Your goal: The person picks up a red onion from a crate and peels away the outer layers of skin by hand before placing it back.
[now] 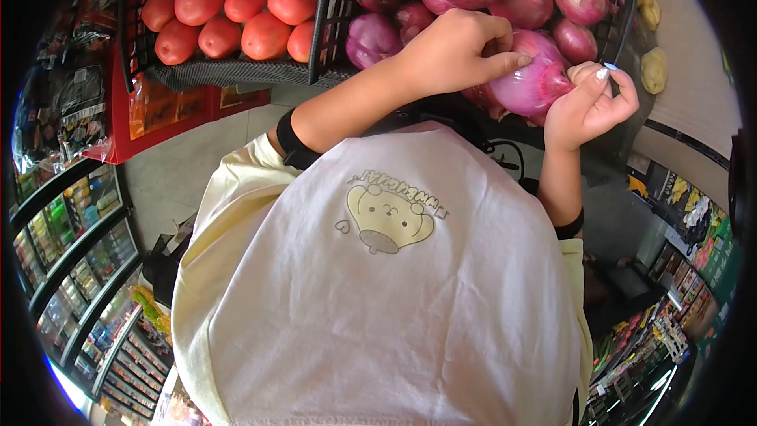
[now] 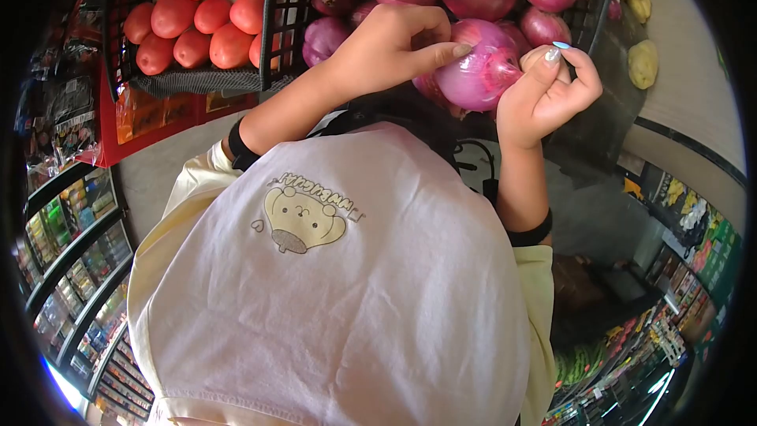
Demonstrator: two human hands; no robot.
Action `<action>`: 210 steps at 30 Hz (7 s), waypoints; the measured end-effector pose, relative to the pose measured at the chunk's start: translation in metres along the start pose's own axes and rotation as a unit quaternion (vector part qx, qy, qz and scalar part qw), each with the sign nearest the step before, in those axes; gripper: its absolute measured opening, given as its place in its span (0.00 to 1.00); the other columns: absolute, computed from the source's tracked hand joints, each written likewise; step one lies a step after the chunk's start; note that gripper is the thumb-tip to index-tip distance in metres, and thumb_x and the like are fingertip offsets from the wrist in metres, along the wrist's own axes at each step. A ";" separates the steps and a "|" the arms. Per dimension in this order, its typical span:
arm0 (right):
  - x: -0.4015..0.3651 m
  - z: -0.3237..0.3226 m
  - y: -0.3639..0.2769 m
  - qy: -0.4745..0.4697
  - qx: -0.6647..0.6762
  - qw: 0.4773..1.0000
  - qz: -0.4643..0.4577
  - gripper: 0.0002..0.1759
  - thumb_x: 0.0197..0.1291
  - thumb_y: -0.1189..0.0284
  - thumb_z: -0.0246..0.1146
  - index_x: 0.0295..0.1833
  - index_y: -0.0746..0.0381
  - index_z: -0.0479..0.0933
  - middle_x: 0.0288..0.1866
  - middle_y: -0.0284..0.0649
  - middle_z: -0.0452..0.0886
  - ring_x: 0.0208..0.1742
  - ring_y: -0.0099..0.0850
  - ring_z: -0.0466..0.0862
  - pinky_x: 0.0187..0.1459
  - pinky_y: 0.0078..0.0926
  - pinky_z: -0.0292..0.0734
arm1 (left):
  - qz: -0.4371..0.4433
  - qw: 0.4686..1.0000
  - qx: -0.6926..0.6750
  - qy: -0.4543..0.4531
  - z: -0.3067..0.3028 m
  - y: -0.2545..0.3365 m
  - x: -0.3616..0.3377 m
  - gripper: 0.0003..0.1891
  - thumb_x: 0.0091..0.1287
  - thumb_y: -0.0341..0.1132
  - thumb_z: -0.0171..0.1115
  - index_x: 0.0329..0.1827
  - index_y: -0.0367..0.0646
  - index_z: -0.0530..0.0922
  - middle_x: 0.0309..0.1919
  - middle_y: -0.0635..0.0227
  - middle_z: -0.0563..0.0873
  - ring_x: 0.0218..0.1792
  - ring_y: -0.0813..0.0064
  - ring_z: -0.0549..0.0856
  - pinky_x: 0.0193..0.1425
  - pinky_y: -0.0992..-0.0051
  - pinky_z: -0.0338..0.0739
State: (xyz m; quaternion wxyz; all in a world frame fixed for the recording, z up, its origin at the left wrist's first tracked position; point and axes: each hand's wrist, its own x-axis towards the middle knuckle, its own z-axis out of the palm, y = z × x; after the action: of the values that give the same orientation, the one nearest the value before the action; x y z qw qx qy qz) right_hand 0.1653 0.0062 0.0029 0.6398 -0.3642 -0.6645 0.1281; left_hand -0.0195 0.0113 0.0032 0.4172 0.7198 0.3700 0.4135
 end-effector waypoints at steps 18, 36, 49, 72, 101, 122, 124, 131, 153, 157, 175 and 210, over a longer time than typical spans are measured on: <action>-0.010 0.000 -0.002 -0.044 0.007 0.998 -0.052 0.11 0.64 0.82 0.47 0.50 0.67 0.56 0.26 0.41 0.68 0.20 0.21 0.65 0.22 0.18 0.64 | 0.018 0.991 -0.134 -0.007 0.008 -0.016 -0.001 0.08 0.62 0.31 0.61 0.27 0.37 0.74 0.20 0.75 0.76 0.20 0.88 0.72 0.24 0.84 0.68; -0.018 0.005 -0.009 -0.072 0.010 0.994 -0.085 0.11 0.64 0.82 0.48 0.50 0.69 0.57 0.33 0.43 0.69 0.21 0.20 0.67 0.22 0.18 0.65 | 0.022 0.999 -0.026 -0.028 0.001 -0.005 -0.001 0.10 0.61 0.33 0.61 0.25 0.36 0.74 0.15 0.69 0.74 0.18 0.83 0.71 0.23 0.79 0.67; -0.024 0.005 -0.009 -0.077 0.008 0.992 -0.103 0.12 0.64 0.82 0.49 0.51 0.70 0.57 0.37 0.47 0.70 0.22 0.21 0.68 0.23 0.19 0.68 | -0.027 0.994 -0.091 -0.056 -0.002 -0.003 -0.003 0.10 0.62 0.31 0.60 0.25 0.34 0.74 0.17 0.72 0.73 0.21 0.85 0.68 0.24 0.80 0.66; -0.028 0.008 -0.013 -0.070 -0.022 0.991 -0.115 0.12 0.64 0.81 0.49 0.51 0.70 0.57 0.35 0.47 0.71 0.22 0.21 0.69 0.23 0.18 0.68 | 0.071 0.993 0.084 0.038 0.007 -0.001 -0.005 0.09 0.60 0.34 0.61 0.28 0.37 0.75 0.20 0.62 0.76 0.22 0.68 0.77 0.26 0.71 0.72; -0.025 0.002 -0.014 -0.046 -0.043 0.993 -0.099 0.10 0.64 0.82 0.46 0.50 0.70 0.56 0.28 0.41 0.67 0.20 0.21 0.64 0.22 0.19 0.65 | 0.100 0.965 0.236 0.061 -0.001 -0.004 -0.001 0.07 0.55 0.33 0.61 0.31 0.40 0.73 0.24 0.61 0.79 0.26 0.58 0.81 0.28 0.64 0.75; -0.028 -0.015 -0.013 0.007 -0.025 0.999 0.022 0.09 0.66 0.78 0.44 0.51 0.64 0.56 0.21 0.37 0.63 0.22 0.23 0.60 0.27 0.25 0.63 | 0.139 0.811 0.557 0.111 -0.025 -0.070 -0.016 0.10 0.51 0.35 0.62 0.20 0.48 0.68 0.14 0.73 0.73 0.18 0.73 0.79 0.22 0.76 0.72; -0.028 -0.016 -0.013 0.008 -0.026 0.999 0.026 0.10 0.67 0.77 0.44 0.52 0.64 0.56 0.21 0.37 0.63 0.22 0.24 0.61 0.27 0.25 0.63 | 0.132 0.826 0.538 0.100 -0.028 -0.064 -0.018 0.12 0.53 0.39 0.62 0.19 0.47 0.70 0.14 0.71 0.75 0.18 0.73 0.80 0.21 0.74 0.72; -0.028 -0.008 -0.014 0.000 -0.029 1.000 0.008 0.09 0.66 0.78 0.44 0.51 0.64 0.56 0.21 0.37 0.63 0.22 0.23 0.60 0.27 0.25 0.63 | 0.031 0.984 0.172 0.045 -0.014 -0.016 -0.008 0.12 0.61 0.42 0.61 0.28 0.42 0.78 0.17 0.61 0.79 0.20 0.61 0.80 0.25 0.68 0.74; -0.028 0.000 -0.010 -0.046 -0.030 0.990 -0.126 0.10 0.65 0.79 0.46 0.50 0.68 0.57 0.21 0.36 0.65 0.19 0.21 0.62 0.24 0.19 0.64 | 0.004 0.996 0.020 -0.086 -0.002 -0.001 0.008 0.11 0.60 0.35 0.61 0.27 0.34 0.77 0.17 0.66 0.78 0.18 0.80 0.76 0.24 0.78 0.70; -0.028 -0.001 -0.010 -0.046 -0.029 0.990 -0.132 0.10 0.65 0.79 0.46 0.50 0.69 0.57 0.21 0.35 0.64 0.18 0.21 0.62 0.24 0.19 0.64 | 0.021 0.999 0.003 -0.035 0.005 -0.013 0.007 0.12 0.55 0.41 0.62 0.26 0.39 0.79 0.17 0.55 0.78 0.20 0.58 0.79 0.27 0.66 0.73; -0.030 -0.002 -0.011 -0.038 -0.028 0.993 -0.107 0.10 0.65 0.79 0.46 0.50 0.68 0.57 0.21 0.35 0.65 0.18 0.20 0.62 0.26 0.21 0.67 | 0.035 0.999 -0.032 -0.021 0.004 -0.007 0.003 0.07 0.57 0.31 0.61 0.27 0.35 0.76 0.18 0.66 0.77 0.20 0.78 0.75 0.26 0.77 0.70; -0.030 -0.001 -0.010 -0.049 -0.037 0.991 -0.119 0.09 0.66 0.79 0.45 0.50 0.69 0.57 0.23 0.36 0.65 0.20 0.19 0.62 0.35 0.22 0.72 | 0.110 0.959 0.261 0.027 0.011 0.010 0.003 0.09 0.57 0.37 0.61 0.31 0.41 0.74 0.23 0.62 0.79 0.25 0.60 0.80 0.27 0.65 0.75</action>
State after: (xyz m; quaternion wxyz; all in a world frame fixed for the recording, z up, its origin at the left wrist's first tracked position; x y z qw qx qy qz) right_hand 0.1608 -0.0206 -0.0138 0.6034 -0.2990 -0.7379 0.0443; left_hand -0.0064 0.0070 0.0094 0.1564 0.8287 0.3944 0.3651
